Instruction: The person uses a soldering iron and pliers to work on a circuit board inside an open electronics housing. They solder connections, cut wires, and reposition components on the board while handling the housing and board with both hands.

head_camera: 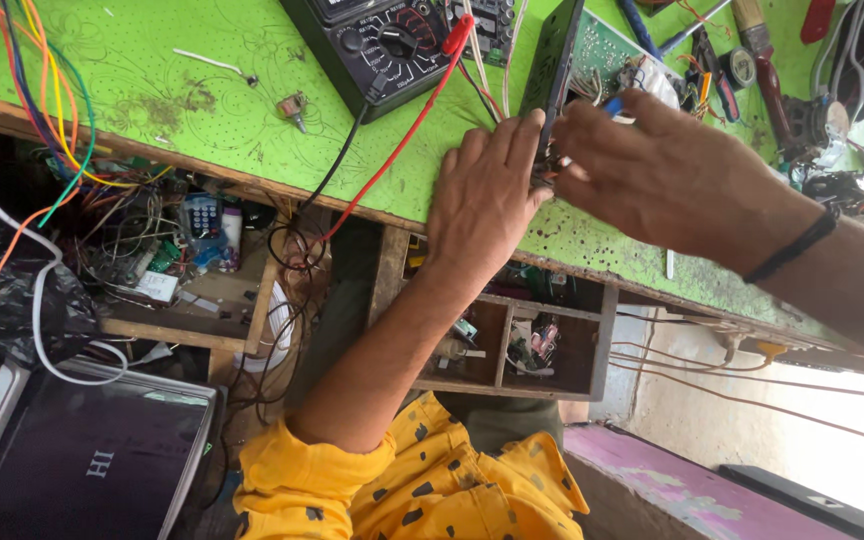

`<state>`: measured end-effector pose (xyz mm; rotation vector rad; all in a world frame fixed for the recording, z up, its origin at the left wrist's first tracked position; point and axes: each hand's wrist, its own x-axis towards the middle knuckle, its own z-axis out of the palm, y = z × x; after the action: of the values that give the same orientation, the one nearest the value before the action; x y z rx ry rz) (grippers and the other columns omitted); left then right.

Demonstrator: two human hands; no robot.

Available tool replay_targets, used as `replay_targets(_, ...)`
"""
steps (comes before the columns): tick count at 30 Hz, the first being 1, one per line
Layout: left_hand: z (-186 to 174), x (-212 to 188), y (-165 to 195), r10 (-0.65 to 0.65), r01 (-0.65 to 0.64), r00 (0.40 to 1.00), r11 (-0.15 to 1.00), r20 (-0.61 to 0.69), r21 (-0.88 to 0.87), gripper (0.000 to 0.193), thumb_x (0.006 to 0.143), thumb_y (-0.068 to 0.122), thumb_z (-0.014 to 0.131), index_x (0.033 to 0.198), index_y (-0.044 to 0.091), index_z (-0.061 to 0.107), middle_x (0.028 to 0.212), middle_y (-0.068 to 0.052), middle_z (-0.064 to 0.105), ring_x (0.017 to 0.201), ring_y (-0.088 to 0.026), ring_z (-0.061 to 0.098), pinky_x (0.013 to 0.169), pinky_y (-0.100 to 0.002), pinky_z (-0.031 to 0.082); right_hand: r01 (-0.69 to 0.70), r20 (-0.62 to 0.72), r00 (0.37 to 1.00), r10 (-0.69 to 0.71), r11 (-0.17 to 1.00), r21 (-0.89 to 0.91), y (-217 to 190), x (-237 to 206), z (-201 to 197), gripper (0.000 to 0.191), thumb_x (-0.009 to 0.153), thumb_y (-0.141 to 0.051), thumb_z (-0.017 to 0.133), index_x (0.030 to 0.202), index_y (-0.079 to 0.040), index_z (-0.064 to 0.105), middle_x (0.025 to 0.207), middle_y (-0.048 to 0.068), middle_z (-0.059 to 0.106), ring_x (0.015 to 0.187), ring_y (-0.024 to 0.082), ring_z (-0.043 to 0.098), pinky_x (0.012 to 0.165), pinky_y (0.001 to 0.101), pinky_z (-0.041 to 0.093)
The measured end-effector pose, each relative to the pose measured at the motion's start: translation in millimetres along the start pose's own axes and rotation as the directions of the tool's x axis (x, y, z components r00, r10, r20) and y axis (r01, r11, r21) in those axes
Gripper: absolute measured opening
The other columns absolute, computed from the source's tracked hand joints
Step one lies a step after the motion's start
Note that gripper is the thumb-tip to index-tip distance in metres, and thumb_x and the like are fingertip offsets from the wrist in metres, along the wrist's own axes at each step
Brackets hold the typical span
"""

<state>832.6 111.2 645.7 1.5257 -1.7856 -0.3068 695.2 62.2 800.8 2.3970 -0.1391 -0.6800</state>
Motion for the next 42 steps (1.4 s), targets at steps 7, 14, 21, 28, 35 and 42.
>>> replay_targets(7, 4, 0, 9, -0.020, 0.020, 1.000, 0.997, 0.000, 0.075, 0.084, 0.081, 0.046, 0.081, 0.146, 0.005, 0.046, 0.123, -0.005, 0.059, 0.102, -0.022, 0.056, 0.085, -0.039, 0.047, -0.313, 0.242, 0.939, 0.243, 0.894, 0.319, -4, 14, -14, 0.035, 0.081, -0.029, 0.064, 0.107, -0.008, 0.073, 0.126, 0.019, 0.061, 0.129, 0.033, 0.051, 0.099, 0.0496, 0.048)
replay_targets(14, 6, -3, 8, -0.014, 0.018, 0.999, 0.994, -0.035, 0.106, 0.082, 0.082, 0.045, 0.080, 0.146, 0.006, 0.047, 0.124, -0.004, 0.060, 0.102, -0.021, 0.056, 0.086, -0.038, 0.047, -0.302, 0.234, 0.944, 0.233, 0.894, 0.330, -4, 18, -14, 0.032, 0.081, -0.028, 0.065, 0.105, -0.011, 0.076, 0.124, 0.015, 0.063, 0.122, 0.030, 0.054, 0.095, 0.0495, 0.049)
replay_targets(21, 4, -5, 5, -0.001, 0.005, 0.999, 0.996, -0.044, 0.089, 0.081, 0.083, 0.044, 0.080, 0.146, 0.004, 0.047, 0.122, -0.004, 0.060, 0.100, -0.021, 0.055, 0.084, -0.038, 0.046, -0.270, 0.237, 0.948, 0.210, 0.928, 0.258, -3, 24, -19, 0.025, 0.086, -0.028, 0.061, 0.099, -0.015, 0.078, 0.122, 0.011, 0.065, 0.124, 0.026, 0.055, 0.095, 0.0446, 0.049)
replay_targets(28, 4, -6, 4, -0.004, 0.007, 0.999, 0.997, -0.040, 0.080, 0.081, 0.082, 0.045, 0.079, 0.146, 0.005, 0.047, 0.123, -0.003, 0.060, 0.102, -0.020, 0.056, 0.085, -0.038, 0.046, -0.096, 0.086, 0.993, 0.080, 0.975, 0.198, -3, 19, -19, 0.027, 0.084, -0.030, 0.064, 0.102, -0.014, 0.077, 0.133, 0.012, 0.064, 0.132, 0.027, 0.052, 0.098, 0.0403, 0.047)
replay_targets(35, 2, -6, 5, -0.007, 0.011, 0.999, 0.995, -0.040, 0.096, 0.080, 0.083, 0.045, 0.079, 0.145, 0.006, 0.047, 0.124, -0.004, 0.060, 0.103, -0.021, 0.056, 0.087, -0.039, 0.046, -0.228, 0.137, 0.971, 0.195, 0.927, 0.296, 2, 20, -18, 0.031, 0.079, -0.028, 0.065, 0.100, -0.010, 0.077, 0.131, 0.015, 0.064, 0.131, 0.027, 0.052, 0.104, 0.0441, 0.045)
replay_targets(42, 4, -4, 4, -0.014, 0.015, 1.000, 0.995, -0.012, 0.102, 0.085, 0.077, 0.044, 0.080, 0.145, 0.006, 0.047, 0.126, -0.004, 0.060, 0.105, -0.021, 0.056, 0.086, -0.038, 0.047, -0.163, 0.187, 0.976, 0.114, 0.948, 0.272, -1, 17, -11, 0.025, 0.080, -0.023, 0.068, 0.101, -0.013, 0.077, 0.134, 0.015, 0.062, 0.127, 0.028, 0.054, 0.101, 0.0432, 0.047)
